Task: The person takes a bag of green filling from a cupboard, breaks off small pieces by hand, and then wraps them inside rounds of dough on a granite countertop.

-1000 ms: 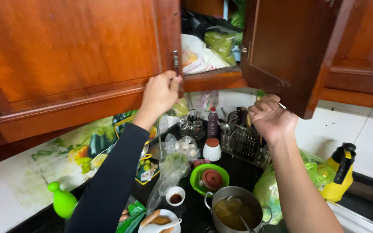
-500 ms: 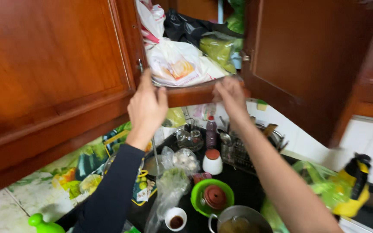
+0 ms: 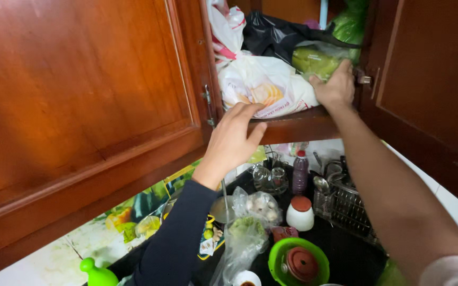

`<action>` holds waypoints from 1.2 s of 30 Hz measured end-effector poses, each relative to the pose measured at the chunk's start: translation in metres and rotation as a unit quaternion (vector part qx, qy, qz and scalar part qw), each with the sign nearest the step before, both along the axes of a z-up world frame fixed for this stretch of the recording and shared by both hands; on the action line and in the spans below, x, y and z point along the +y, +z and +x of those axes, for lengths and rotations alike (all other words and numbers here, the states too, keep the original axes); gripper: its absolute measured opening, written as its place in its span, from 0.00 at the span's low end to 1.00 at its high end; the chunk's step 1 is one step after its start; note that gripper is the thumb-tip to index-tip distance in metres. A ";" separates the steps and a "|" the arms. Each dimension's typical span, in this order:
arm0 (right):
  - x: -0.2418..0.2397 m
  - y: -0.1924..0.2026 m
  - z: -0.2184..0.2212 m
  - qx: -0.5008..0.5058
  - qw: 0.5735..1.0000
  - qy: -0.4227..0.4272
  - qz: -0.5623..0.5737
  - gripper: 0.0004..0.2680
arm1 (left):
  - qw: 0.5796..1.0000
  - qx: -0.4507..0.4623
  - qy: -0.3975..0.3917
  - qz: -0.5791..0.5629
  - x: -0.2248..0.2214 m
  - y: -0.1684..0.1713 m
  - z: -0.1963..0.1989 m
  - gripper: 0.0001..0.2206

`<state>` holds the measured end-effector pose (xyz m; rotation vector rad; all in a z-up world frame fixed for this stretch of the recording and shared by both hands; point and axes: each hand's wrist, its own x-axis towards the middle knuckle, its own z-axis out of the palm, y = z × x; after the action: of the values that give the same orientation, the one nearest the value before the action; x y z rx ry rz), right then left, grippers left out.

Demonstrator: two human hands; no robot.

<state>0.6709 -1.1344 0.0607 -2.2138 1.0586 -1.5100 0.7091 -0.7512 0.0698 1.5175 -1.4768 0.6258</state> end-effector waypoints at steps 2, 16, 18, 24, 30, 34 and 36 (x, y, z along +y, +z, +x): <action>0.006 0.004 0.008 -0.037 0.999 0.003 -0.013 0.33 | 0.999 0.010 0.002 0.031 -0.002 -0.001 -0.005 0.15; 0.166 -0.007 -0.050 -0.161 0.975 -0.062 -0.139 0.21 | 0.980 0.185 -0.041 0.051 -0.019 -0.022 -0.023 0.21; 0.177 -0.015 -0.067 -0.192 0.970 -0.062 -0.135 0.22 | 0.996 0.079 -0.038 -0.020 -0.039 -0.038 -0.020 0.26; 0.206 -0.052 -0.098 -0.230 0.963 -0.022 -0.137 0.21 | 0.997 -0.006 0.070 0.025 -0.113 -0.061 0.024 0.25; 0.248 -0.060 -0.147 -0.424 0.891 0.131 -0.097 0.28 | 0.895 0.361 -0.253 0.069 -0.141 -0.037 0.007 0.34; 0.310 -0.062 -0.177 -0.505 0.818 0.274 0.016 0.22 | 0.611 0.649 -0.446 -0.083 -0.051 -0.063 -0.080 0.43; 0.344 -0.066 -0.186 -0.514 0.790 0.329 0.056 0.22 | 0.576 0.682 -0.436 -0.116 -0.011 -0.064 -0.124 0.46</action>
<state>0.4845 -0.7902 -0.0049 -1.0809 -0.0011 -1.7857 0.5846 -0.7617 0.0062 0.4499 -0.5811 -0.8419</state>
